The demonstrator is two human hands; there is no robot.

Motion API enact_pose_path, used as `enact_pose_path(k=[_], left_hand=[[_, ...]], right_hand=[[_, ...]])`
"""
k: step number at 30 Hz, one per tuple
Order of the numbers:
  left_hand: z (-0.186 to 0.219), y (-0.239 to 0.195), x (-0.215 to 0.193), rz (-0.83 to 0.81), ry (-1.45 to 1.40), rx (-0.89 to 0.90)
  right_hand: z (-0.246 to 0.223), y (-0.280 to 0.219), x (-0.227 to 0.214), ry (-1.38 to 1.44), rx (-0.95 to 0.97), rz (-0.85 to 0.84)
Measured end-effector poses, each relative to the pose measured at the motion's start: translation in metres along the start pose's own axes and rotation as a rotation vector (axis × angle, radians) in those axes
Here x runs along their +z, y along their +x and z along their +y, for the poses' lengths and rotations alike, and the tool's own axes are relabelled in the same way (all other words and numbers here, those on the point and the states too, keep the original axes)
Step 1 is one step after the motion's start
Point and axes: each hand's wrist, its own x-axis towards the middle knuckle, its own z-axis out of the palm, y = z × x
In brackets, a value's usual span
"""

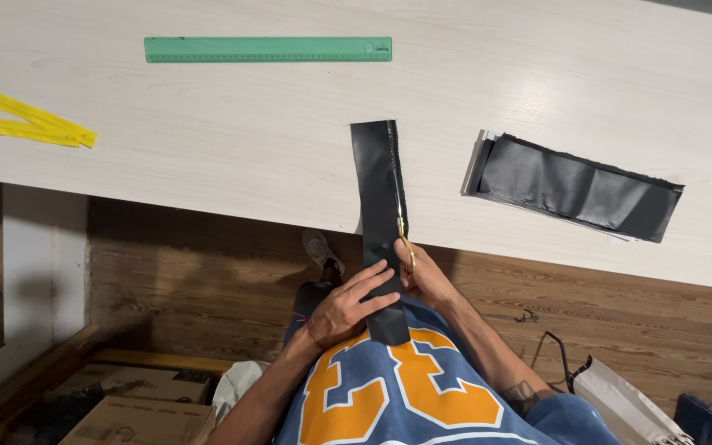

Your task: Cutting strips of black material with scissors and measuring white strips with a ruler on a workbench.

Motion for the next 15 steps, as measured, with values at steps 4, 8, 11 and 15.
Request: enact_pose_path(k=[4,8,11,15], left_hand=[[0.003,0.001,-0.005,-0.025,-0.028,-0.010],[0.004,0.003,-0.004,-0.019,-0.001,0.007],[0.005,0.003,-0.001,-0.020,0.004,-0.001],[0.009,0.007,-0.007,-0.015,-0.024,-0.007]], right_hand=[[-0.026,-0.011,0.011,-0.036,0.002,0.034],[-0.028,-0.006,0.009,-0.037,-0.006,0.043],[-0.036,-0.009,0.011,-0.056,-0.011,0.042],[-0.039,-0.005,0.010,-0.067,-0.008,0.022]])
